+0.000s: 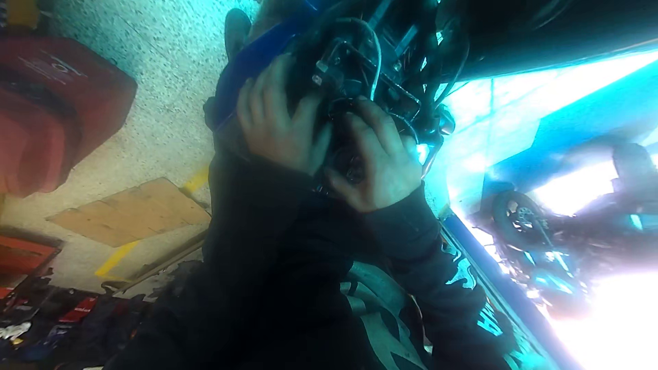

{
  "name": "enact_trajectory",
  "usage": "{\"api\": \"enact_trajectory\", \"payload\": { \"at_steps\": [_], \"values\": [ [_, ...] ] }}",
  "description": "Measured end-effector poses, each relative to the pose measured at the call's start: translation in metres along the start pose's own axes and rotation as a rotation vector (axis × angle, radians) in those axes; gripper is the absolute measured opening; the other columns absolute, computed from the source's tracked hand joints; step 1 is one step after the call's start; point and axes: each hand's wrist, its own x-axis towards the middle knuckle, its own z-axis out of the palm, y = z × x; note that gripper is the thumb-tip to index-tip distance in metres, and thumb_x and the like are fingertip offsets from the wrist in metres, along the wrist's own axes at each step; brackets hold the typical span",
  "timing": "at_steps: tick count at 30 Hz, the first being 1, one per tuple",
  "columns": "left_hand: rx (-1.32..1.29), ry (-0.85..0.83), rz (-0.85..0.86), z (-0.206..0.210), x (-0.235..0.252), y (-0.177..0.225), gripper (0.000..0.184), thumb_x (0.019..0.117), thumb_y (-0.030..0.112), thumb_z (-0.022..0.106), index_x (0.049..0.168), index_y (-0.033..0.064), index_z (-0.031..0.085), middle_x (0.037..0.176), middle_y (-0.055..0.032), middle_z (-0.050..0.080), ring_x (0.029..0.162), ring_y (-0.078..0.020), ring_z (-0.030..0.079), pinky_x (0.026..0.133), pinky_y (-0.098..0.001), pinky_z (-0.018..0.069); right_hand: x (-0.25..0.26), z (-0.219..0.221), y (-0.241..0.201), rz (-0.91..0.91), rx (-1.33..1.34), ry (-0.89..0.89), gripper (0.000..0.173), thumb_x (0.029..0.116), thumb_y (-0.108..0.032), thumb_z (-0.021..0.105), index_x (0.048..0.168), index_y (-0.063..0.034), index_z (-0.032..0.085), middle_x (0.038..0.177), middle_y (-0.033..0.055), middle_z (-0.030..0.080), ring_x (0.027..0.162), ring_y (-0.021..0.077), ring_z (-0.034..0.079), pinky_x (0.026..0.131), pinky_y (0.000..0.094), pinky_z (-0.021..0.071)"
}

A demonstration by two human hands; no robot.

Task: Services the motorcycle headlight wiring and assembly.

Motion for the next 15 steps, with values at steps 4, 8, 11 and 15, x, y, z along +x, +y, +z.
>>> {"api": "enact_trajectory", "payload": {
  "at_steps": [4, 8, 11, 15],
  "values": [
    [0.028, 0.015, -0.021, 0.001, 0.004, 0.001, 0.031, 0.0855, 0.036, 0.076, 0.107, 0.0141, 0.076, 0.138, -0.0240, 0.060, 0.128, -0.0428, 0.057, 0.109, -0.0604, 0.0388, -0.001, 0.001, 0.002, -0.006, -0.005, 0.000, 0.069, 0.0784, -0.040, 0.079, 0.135, -0.0026, 0.065, 0.147, 0.0166, 0.058, 0.102, 0.0302, 0.071, 0.078, 0.0475, 0.0538],
    [0.071, 0.004, -0.018, 0.000, 0.009, -0.001, 0.034, 0.0851, 0.040, 0.076, 0.105, 0.0131, 0.076, 0.134, -0.0250, 0.062, 0.121, -0.0440, 0.061, 0.101, -0.0608, 0.0435, 0.000, 0.002, 0.001, 0.011, -0.014, 0.018, 0.068, 0.0770, -0.040, 0.079, 0.132, -0.0034, 0.067, 0.138, 0.0156, 0.065, 0.096, 0.0295, 0.071, 0.077, 0.0464, 0.0537],
    [0.066, -0.042, -0.016, -0.002, 0.013, -0.002, 0.033, 0.0872, 0.042, 0.073, 0.106, 0.0141, 0.076, 0.136, -0.0277, 0.060, 0.119, -0.0468, 0.060, 0.097, -0.0626, 0.0441, 0.002, 0.001, -0.001, 0.038, -0.002, 0.015, 0.065, 0.0752, -0.037, 0.081, 0.131, -0.0052, 0.068, 0.136, 0.0146, 0.066, 0.093, 0.0287, 0.071, 0.075, 0.0452, 0.0539],
    [0.054, -0.089, 0.018, -0.004, 0.019, -0.008, 0.035, 0.0855, 0.044, 0.074, 0.110, 0.0191, 0.077, 0.135, -0.0283, 0.059, 0.118, -0.0471, 0.059, 0.093, -0.0627, 0.0451, 0.004, -0.003, -0.006, 0.079, -0.040, -0.072, 0.066, 0.0792, -0.037, 0.078, 0.139, -0.0107, 0.065, 0.139, 0.0138, 0.063, 0.096, 0.0294, 0.070, 0.077, 0.0451, 0.0546]
  ]
}}
